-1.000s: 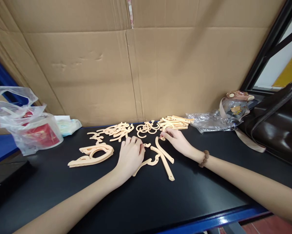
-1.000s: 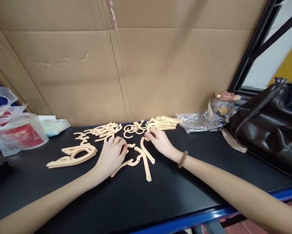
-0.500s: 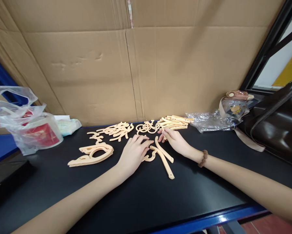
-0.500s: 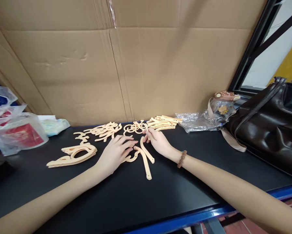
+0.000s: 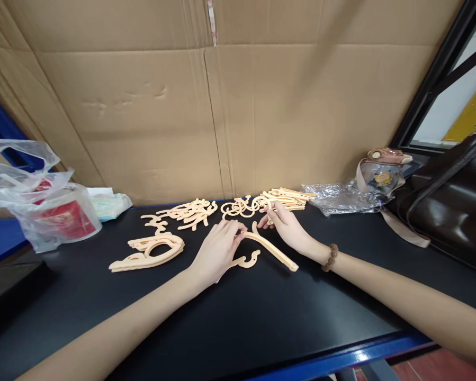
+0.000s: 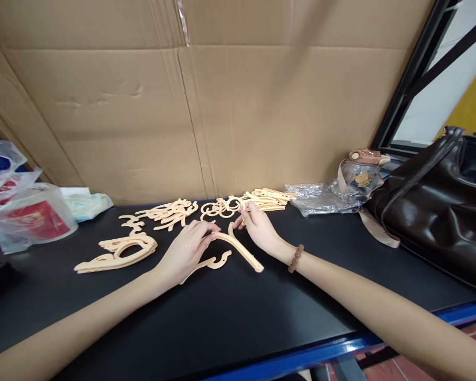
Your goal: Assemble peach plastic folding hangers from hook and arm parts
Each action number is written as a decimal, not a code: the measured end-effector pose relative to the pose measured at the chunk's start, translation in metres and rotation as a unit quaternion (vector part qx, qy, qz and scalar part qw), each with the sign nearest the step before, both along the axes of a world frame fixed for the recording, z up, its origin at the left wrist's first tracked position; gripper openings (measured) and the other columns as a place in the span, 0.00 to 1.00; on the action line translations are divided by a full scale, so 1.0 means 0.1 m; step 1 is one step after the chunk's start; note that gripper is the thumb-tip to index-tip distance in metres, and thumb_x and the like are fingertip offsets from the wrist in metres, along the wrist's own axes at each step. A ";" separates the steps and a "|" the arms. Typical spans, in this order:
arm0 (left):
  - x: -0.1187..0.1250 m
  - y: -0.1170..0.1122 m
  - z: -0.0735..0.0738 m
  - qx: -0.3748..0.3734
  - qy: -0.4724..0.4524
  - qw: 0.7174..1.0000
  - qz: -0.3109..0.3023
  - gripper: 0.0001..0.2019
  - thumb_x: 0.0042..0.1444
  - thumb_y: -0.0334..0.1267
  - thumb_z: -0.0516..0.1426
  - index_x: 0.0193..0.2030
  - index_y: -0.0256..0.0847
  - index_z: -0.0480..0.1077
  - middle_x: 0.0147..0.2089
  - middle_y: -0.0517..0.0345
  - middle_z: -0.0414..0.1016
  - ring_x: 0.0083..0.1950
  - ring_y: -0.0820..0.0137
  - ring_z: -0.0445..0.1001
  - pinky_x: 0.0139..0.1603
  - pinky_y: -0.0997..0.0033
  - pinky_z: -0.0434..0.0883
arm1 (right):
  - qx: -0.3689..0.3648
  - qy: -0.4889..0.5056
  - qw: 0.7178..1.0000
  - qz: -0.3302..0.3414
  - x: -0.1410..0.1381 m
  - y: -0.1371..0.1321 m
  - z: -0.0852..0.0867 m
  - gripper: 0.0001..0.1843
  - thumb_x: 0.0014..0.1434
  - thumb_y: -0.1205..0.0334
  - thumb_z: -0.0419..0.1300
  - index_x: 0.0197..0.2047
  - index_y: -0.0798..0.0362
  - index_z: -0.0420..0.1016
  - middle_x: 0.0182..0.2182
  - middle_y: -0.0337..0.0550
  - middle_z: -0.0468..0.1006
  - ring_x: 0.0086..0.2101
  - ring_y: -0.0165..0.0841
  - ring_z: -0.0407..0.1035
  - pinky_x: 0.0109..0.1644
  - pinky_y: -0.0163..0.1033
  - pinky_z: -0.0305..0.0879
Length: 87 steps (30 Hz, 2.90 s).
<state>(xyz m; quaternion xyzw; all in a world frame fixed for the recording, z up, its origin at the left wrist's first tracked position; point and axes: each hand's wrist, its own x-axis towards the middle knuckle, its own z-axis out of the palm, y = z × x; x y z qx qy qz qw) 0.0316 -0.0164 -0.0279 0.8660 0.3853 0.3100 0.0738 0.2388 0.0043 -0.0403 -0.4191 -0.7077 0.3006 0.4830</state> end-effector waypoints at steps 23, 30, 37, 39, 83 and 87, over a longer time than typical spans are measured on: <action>-0.07 0.10 0.28 -0.329 -0.510 0.795 0.008 0.18 0.51 0.53 0.61 0.32 0.38 0.67 0.36 0.56 0.71 0.40 0.70 0.71 0.39 0.74 0.69 | 0.011 -0.011 1.000 0.011 0.03 0.03 -0.02 0.14 0.67 0.48 0.45 0.35 0.49 0.58 0.30 0.41 0.76 0.32 0.33 0.72 0.39 0.41 0.68; -0.06 0.01 0.34 -0.435 -0.469 0.769 0.001 0.17 0.50 0.49 0.63 0.34 0.38 0.67 0.26 0.66 0.60 0.23 0.80 0.59 0.21 0.82 0.61 | 0.032 -0.032 0.999 0.014 0.01 -0.01 0.03 0.13 0.67 0.52 0.46 0.36 0.50 0.64 0.32 0.41 0.75 0.35 0.33 0.71 0.42 0.40 0.67; 0.00 -0.14 0.42 -0.474 -0.396 0.787 0.001 0.18 0.53 0.48 0.60 0.30 0.40 0.57 0.25 0.71 0.52 0.18 0.85 0.46 0.16 0.84 0.43 | 0.068 -0.051 0.996 -0.027 0.04 -0.05 0.10 0.12 0.65 0.52 0.52 0.36 0.49 0.71 0.37 0.41 0.74 0.37 0.36 0.67 0.43 0.41 0.62; 0.02 -0.17 0.43 -0.472 -0.377 0.797 0.002 0.16 0.54 0.46 0.60 0.30 0.41 0.56 0.25 0.71 0.54 0.18 0.85 0.47 0.17 0.85 0.45 | 0.072 -0.043 0.996 -0.034 0.04 -0.05 0.11 0.11 0.64 0.53 0.53 0.36 0.49 0.72 0.37 0.41 0.74 0.37 0.36 0.67 0.42 0.41 0.62; 0.09 -0.36 0.28 -0.080 0.004 0.995 0.064 0.18 0.64 0.54 0.44 0.30 0.44 0.56 0.20 0.70 0.61 0.21 0.73 0.63 0.26 0.73 0.53 | -0.158 0.233 0.955 0.098 -0.25 -0.48 0.37 0.08 0.51 0.58 0.66 0.29 0.52 0.72 0.28 0.38 0.74 0.31 0.30 0.69 0.42 0.37 0.67; 0.05 -0.36 0.24 -0.061 0.028 0.996 0.059 0.18 0.66 0.52 0.43 0.31 0.43 0.57 0.21 0.69 0.65 0.22 0.72 0.67 0.26 0.73 0.54 | -0.187 0.220 0.952 0.098 -0.26 -0.48 0.35 0.10 0.50 0.57 0.67 0.28 0.52 0.72 0.27 0.39 0.74 0.31 0.30 0.69 0.41 0.37 0.67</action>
